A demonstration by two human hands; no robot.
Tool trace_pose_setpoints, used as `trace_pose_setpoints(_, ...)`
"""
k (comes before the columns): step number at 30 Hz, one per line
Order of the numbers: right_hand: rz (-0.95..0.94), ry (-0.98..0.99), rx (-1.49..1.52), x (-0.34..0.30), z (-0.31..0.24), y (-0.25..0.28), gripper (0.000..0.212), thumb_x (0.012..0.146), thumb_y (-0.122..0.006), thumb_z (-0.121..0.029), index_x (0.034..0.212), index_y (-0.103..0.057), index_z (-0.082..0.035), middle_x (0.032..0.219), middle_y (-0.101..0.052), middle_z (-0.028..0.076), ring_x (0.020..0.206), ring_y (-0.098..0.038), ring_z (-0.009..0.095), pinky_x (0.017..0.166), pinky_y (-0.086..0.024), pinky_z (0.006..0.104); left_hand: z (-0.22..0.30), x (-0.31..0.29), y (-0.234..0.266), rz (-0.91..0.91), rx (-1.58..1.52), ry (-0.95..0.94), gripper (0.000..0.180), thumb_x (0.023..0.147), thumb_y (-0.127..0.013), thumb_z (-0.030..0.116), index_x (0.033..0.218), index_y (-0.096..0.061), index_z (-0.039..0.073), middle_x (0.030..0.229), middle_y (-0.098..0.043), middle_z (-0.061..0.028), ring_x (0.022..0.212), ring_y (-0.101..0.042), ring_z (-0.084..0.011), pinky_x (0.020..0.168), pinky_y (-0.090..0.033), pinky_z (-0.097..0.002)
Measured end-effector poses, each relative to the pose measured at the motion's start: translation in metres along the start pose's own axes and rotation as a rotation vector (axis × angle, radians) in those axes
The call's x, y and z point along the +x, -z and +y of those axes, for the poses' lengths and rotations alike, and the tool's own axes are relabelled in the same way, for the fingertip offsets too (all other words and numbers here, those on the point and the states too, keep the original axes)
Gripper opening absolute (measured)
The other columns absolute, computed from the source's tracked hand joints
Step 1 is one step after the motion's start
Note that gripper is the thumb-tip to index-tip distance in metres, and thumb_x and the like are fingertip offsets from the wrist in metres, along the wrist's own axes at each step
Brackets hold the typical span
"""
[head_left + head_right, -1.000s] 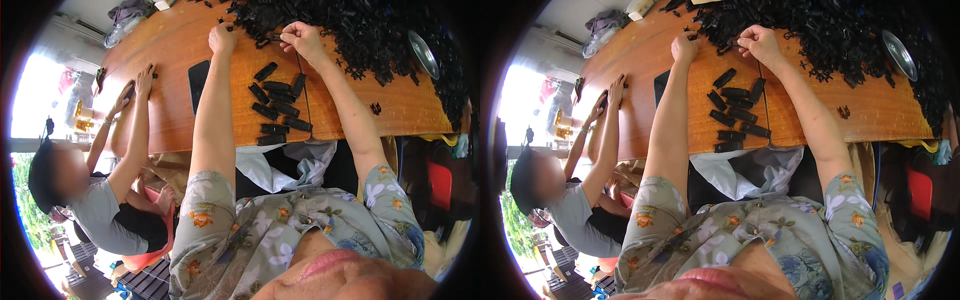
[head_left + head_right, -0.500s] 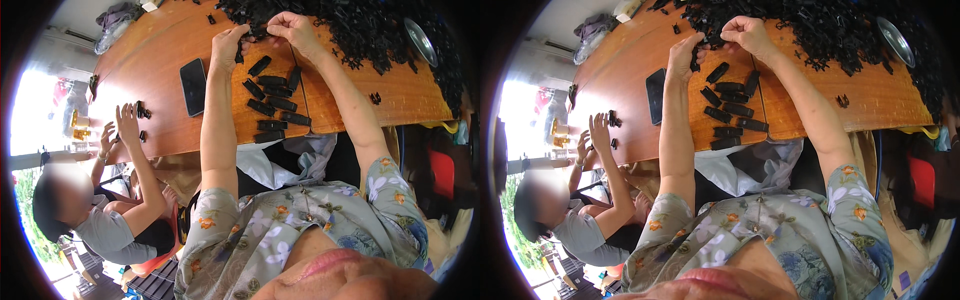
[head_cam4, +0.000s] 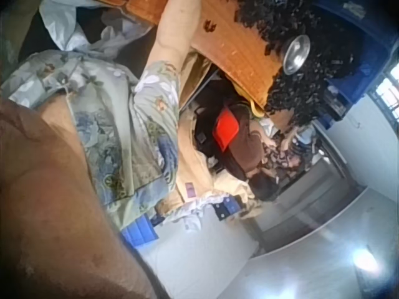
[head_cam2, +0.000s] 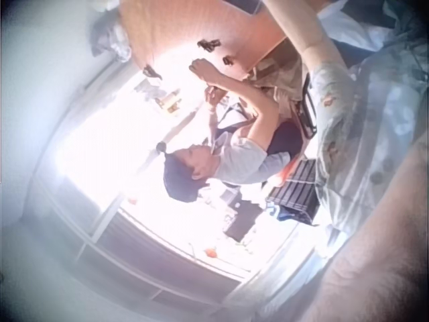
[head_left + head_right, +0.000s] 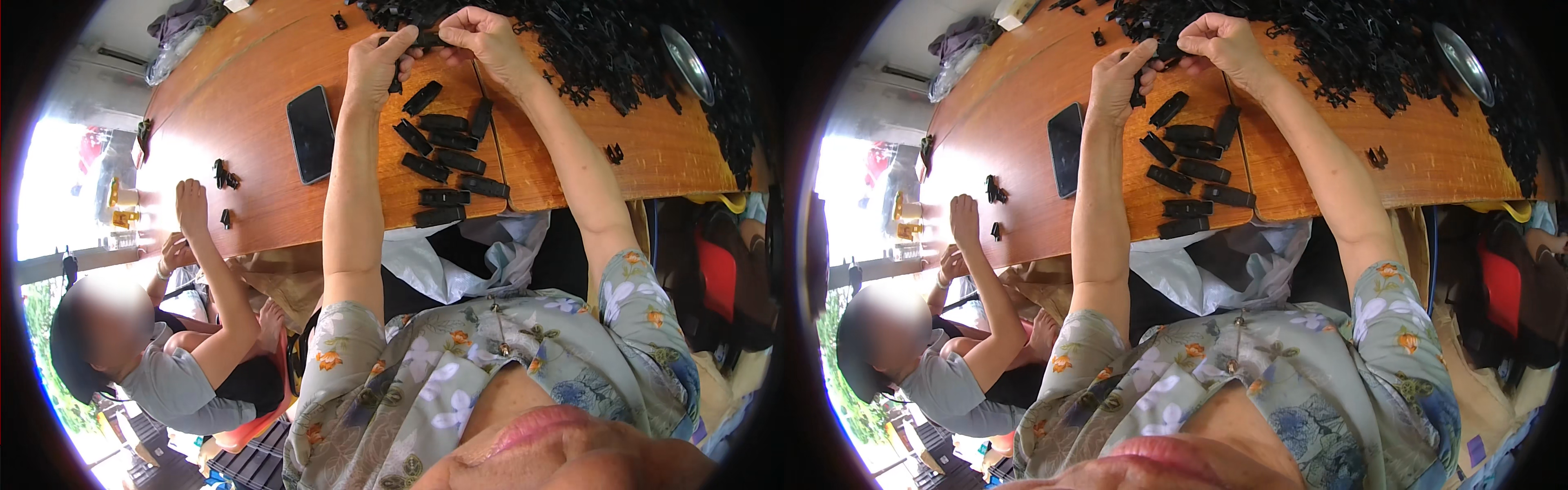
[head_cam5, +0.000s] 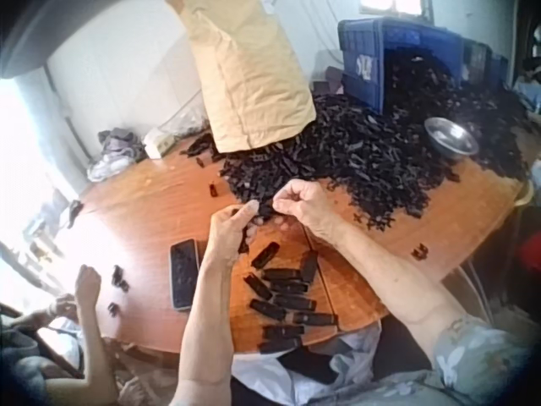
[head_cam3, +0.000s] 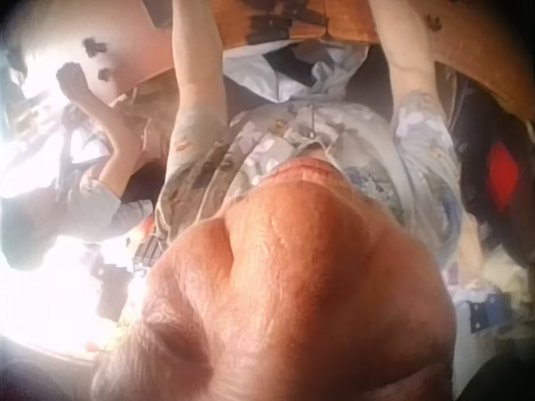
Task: The person assembles small plastic parts by taking black components from a pile on the table and snapping them together by hand.
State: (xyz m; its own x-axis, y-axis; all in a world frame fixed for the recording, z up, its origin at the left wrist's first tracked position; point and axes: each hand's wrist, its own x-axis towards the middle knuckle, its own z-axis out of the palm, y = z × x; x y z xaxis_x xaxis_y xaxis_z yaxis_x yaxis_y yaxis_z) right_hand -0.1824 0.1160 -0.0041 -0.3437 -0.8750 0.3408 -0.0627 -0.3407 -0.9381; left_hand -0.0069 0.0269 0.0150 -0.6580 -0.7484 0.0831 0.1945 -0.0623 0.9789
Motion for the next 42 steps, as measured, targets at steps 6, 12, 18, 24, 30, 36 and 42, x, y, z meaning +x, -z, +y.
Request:
trace_pose_setpoints(6, 0.023, 0.037, 0.005, -0.002, -0.017, -0.003, 0.022, 0.086, -0.078, -0.023, 0.088, -0.070, -0.003, 0.077, -0.068, 0.006, 0.065, -0.064, 0.011, 0.057, -0.052, 0.0252, -0.011, 0.000, -0.021, 0.145, -0.038, -0.108, 0.025, 0.084, -0.078, 0.016, 0.089, -0.067, -0.006, 0.062, -0.058, -0.0020, 0.052, -0.050, -0.0075, 0.046, -0.038, -0.0215)
trace_pose_setpoints(12, -0.034, 0.087, -0.199, -0.004, -0.021, 0.005, 0.038, 0.081, -0.080, -0.044, 0.081, -0.071, -0.007, 0.068, -0.065, 0.001, 0.054, -0.058, 0.009, 0.049, -0.043, 0.0206, -0.006, -0.002, -0.021, 0.022, -0.243, -0.076, 0.023, 0.087, -0.076, 0.018, 0.088, -0.065, -0.003, 0.068, -0.061, -0.0051, 0.052, -0.051, -0.0093, 0.047, -0.039, -0.0227)
trace_pose_setpoints(18, 0.026, 0.064, -0.128, -0.008, -0.014, -0.014, 0.034, 0.091, -0.072, -0.038, 0.077, -0.064, -0.009, 0.057, -0.056, -0.001, 0.053, -0.057, 0.007, 0.048, -0.043, 0.0209, -0.009, 0.003, -0.016, 0.037, -0.222, -0.063, 0.023, 0.092, -0.069, 0.020, 0.091, -0.061, -0.002, 0.078, -0.063, -0.0089, 0.058, -0.055, -0.0122, 0.049, -0.043, -0.0244)
trace_pose_setpoints(24, 0.294, 0.293, -1.431, 0.004, 0.011, 0.037, 0.034, 0.094, -0.061, -0.041, 0.086, -0.071, -0.009, 0.087, -0.068, 0.017, 0.080, -0.069, 0.031, 0.069, -0.057, 0.0440, -0.004, 0.012, 0.033, 0.212, -0.712, -0.120, 0.027, 0.091, -0.059, 0.012, 0.101, -0.051, -0.011, 0.092, -0.062, -0.0199, 0.085, -0.065, -0.0262, 0.083, -0.062, -0.0389)
trace_pose_setpoints(30, 0.190, 0.186, -1.638, 0.008, 0.029, 0.077, 0.023, 0.094, -0.061, -0.028, 0.099, -0.072, -0.009, 0.091, -0.068, 0.017, 0.083, -0.069, 0.031, 0.069, -0.057, 0.0454, -0.029, 0.025, 0.044, 0.219, -0.658, -0.015, 0.024, 0.088, -0.065, 0.003, 0.108, -0.057, -0.007, 0.092, -0.064, -0.0133, 0.073, -0.064, -0.0212, 0.064, -0.058, -0.0355)
trace_pose_setpoints(36, 0.001, 0.023, -0.551, 0.005, 0.003, 0.024, 0.019, 0.097, -0.060, -0.020, 0.102, -0.070, -0.006, 0.091, -0.069, 0.006, 0.080, -0.068, 0.012, 0.068, -0.056, 0.0281, -0.017, 0.007, 0.017, 0.123, -0.175, -0.027, 0.029, 0.089, -0.071, 0.008, 0.114, -0.067, -0.005, 0.093, -0.068, -0.0091, 0.065, -0.062, -0.0131, 0.056, -0.054, -0.0274)
trace_pose_setpoints(42, -0.023, -0.083, 0.136, -0.004, 0.003, -0.017, 0.019, 0.096, -0.065, -0.020, 0.106, -0.069, -0.004, 0.096, -0.069, 0.004, 0.083, -0.068, 0.010, 0.073, -0.057, 0.0248, -0.017, 0.006, 0.004, 0.040, -0.063, -0.060, 0.030, 0.087, -0.074, 0.011, 0.112, -0.069, -0.005, 0.077, -0.066, -0.0068, 0.062, -0.062, -0.0114, 0.053, -0.053, -0.0241)
